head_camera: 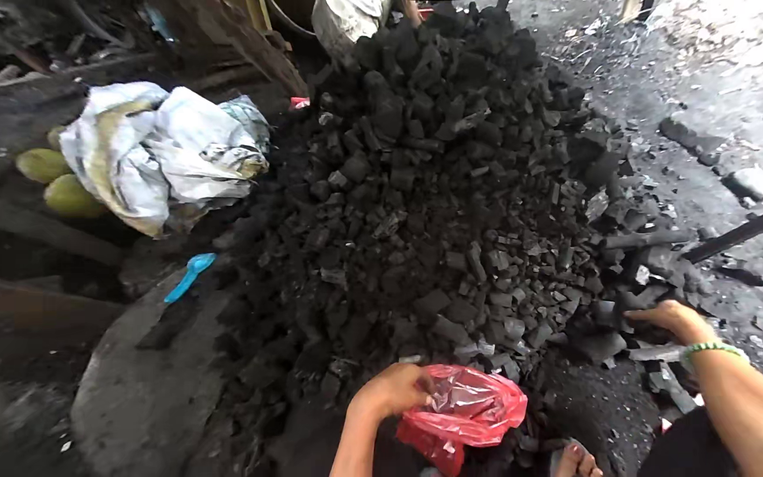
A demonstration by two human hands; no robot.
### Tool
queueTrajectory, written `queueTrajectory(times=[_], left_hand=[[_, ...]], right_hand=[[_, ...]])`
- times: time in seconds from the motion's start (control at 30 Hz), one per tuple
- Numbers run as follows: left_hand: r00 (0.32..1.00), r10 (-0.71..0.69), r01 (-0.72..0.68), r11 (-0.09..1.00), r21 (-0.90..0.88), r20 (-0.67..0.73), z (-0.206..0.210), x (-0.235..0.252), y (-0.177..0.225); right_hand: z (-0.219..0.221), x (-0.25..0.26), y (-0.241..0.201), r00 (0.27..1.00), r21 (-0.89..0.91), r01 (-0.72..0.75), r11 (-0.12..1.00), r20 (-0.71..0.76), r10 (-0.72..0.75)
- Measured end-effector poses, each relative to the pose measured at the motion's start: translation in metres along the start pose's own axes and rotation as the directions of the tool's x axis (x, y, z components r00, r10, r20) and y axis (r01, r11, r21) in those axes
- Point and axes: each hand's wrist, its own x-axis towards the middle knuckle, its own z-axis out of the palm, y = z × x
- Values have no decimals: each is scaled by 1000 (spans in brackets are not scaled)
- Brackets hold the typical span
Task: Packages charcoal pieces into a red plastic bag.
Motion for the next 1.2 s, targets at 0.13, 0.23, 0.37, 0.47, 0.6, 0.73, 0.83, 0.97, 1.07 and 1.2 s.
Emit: queueTrajectory(times=[0.13, 0.23, 0.37, 0.47, 0.6, 0.73, 0.83, 0.97, 1.07, 1.2], left_hand=[[1000, -17, 17, 1000, -10, -19, 2, -3, -4], [999, -31, 32, 999, 22, -31, 4, -3, -7], [999, -20, 21, 999, 44, -35, 6, 0, -9], [998, -63, 64, 997, 43, -24, 13, -4, -13], [982, -165, 169, 985, 35, -89, 24, -21, -26], [926, -207, 194, 978, -70, -317, 30, -46, -34], [848, -230, 180, 972, -148, -477, 35, -58, -28], [726, -289, 182, 956, -231, -624, 35, -60, -4], [659, -276, 136, 959, -250, -700, 34, -49, 24], [648, -229, 102, 971, -216, -726, 23, -36, 56]], right_hand=[[-28, -6, -24, 933, -103, 132, 986, -323, -159], [-19, -42, -72, 768, -5, 465, 885, -496, -406], [70, -135, -167, 340, -178, 914, 364, -153, -928], [150, -179, -213, 173, -185, 974, 128, 256, -951], [196, -180, -218, 292, -335, 928, 166, 373, -881], [201, -168, -175, 244, -336, 933, 130, 323, -914], [189, -159, -157, 209, -196, 967, 162, 247, -946], [140, -177, -163, 521, 445, 776, 447, -54, -852], [97, -208, -162, 711, 988, 153, 38, -83, -698], [54, -236, -148, 422, 893, -326, -309, -156, -893]])
